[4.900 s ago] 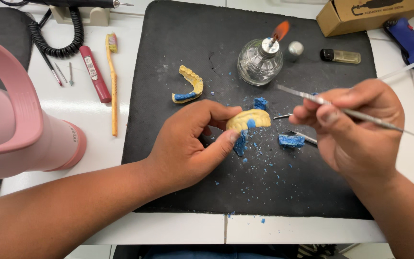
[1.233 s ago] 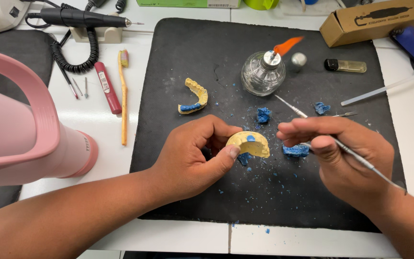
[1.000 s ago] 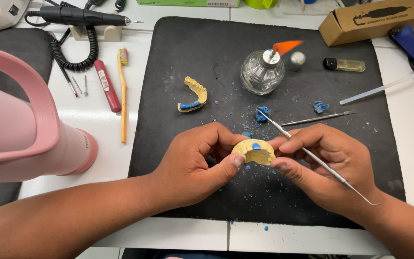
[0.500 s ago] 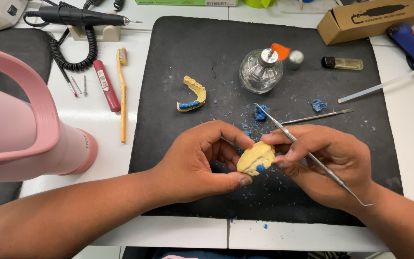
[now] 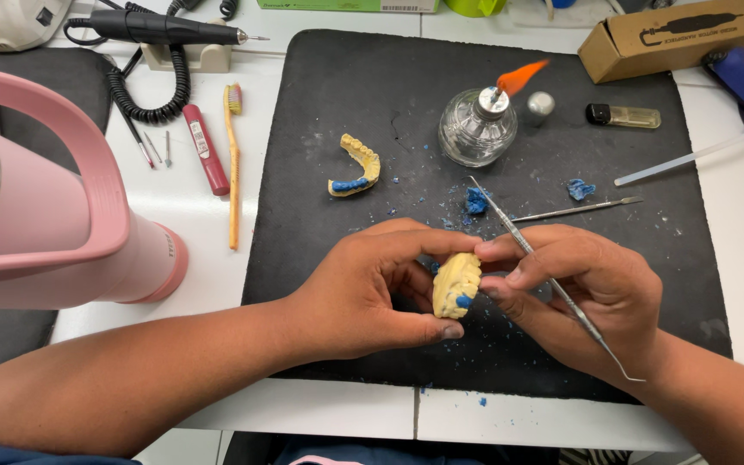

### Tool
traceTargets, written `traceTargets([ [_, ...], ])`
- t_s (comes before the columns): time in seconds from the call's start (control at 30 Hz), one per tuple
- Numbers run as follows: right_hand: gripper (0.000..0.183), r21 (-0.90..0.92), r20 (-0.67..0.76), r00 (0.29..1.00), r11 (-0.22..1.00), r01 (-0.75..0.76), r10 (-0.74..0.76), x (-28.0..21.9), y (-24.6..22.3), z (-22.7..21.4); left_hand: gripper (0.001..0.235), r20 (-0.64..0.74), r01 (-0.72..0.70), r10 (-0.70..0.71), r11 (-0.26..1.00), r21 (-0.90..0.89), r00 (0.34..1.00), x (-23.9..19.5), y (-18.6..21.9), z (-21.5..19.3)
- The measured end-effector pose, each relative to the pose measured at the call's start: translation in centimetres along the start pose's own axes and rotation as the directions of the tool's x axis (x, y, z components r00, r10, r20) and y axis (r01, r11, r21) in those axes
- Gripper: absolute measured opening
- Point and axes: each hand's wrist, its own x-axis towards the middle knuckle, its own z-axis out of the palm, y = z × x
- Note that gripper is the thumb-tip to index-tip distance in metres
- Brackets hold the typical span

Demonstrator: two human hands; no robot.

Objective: The person applies blue wax to a yellow dental cast using a metal spatula. They repeatedly heat the spatula in a flame and press the softened wax into the indentations of the cast.

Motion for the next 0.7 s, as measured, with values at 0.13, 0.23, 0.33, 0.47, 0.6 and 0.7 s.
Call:
traceTargets([
  [0.13,0.021,-0.033,-0.029,0.999,0.999,0.028,-0.029,0.0,-0.2,0.1,0.067,-0.083,0.029,-0.029,1.000,0.008,0.996,-0.1,0.0,0.0],
  [0.23,0.019,0.056,-0.020,1.000,0.998,-0.020,0.021,-0.1,-0.1,-0.6,0.067,-0.146,0.032,-0.030,0.999,0.012,0.989,-0.1,0.0,0.1],
  [0.33,0.015,0.013,-0.019,1.000,1.000,-0.008,0.008,-0.4,0.6,-1.5,0.068,-0.210,0.038,-0.017,0.995,0.096,0.977,0.2,-0.2,0.1],
  [0.47,0.011,0.076,-0.052,0.996,0.995,-0.068,0.072,-0.7,1.6,-2.0,0.065,-0.217,0.029,0.004,0.988,0.151,0.976,0.1,-0.3,0.0],
  [0.6,0.015,0.169,-0.062,0.987,0.976,-0.134,0.146,-0.4,1.7,-1.8,0.065,-0.236,0.023,0.026,0.979,0.202,0.971,0.1,-0.4,0.1],
  [0.7,0.015,0.069,-0.054,0.994,0.993,-0.094,0.098,0.1,1.6,-1.8,0.063,-0.246,0.019,0.041,0.972,0.236,0.968,-0.1,-0.8,0.0],
])
